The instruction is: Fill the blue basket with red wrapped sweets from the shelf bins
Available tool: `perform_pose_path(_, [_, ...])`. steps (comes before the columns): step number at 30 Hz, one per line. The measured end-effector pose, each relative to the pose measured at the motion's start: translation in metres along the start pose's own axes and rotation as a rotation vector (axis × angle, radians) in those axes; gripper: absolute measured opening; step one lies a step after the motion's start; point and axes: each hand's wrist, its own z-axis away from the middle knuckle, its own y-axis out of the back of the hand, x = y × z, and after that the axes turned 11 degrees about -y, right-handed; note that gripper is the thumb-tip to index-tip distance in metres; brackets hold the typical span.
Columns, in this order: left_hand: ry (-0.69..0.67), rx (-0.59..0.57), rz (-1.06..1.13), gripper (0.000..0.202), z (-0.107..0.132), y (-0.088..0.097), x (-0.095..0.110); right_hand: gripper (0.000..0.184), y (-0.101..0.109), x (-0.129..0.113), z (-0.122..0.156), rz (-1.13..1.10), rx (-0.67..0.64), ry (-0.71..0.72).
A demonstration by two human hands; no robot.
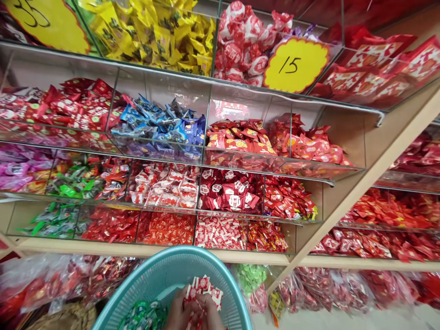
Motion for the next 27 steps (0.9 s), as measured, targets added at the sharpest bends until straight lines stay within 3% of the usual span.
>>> perform_pose_path(6, [0.008, -0.005, -0.053, 0.052, -0.002, -0.001, -0.002, 0.036, -0.004, -0.014, 0.008, -0.077, -0.005, 0.181])
perform_pose_path(10, [-0.058, -0.025, -0.024, 0.046, -0.001, 0.001, -0.001, 0.054, -0.002, -0.020, 0.013, -0.079, 0.034, 0.248])
perform_pose_path(15, [-0.090, 0.044, 0.023, 0.048, 0.003, 0.001, 0.000, 0.060, 0.008, -0.027, 0.022, -0.054, 0.092, 0.306])
perform_pose_path(19, [-0.014, 0.049, 0.009, 0.057, 0.003, 0.001, 0.000, 0.059, 0.012, -0.035, 0.033, 0.056, 0.244, 0.452])
perform_pose_path(27, [0.052, -0.039, -0.037, 0.061, 0.003, 0.003, 0.005, 0.057, 0.020, -0.044, 0.035, 0.505, 0.376, 0.663])
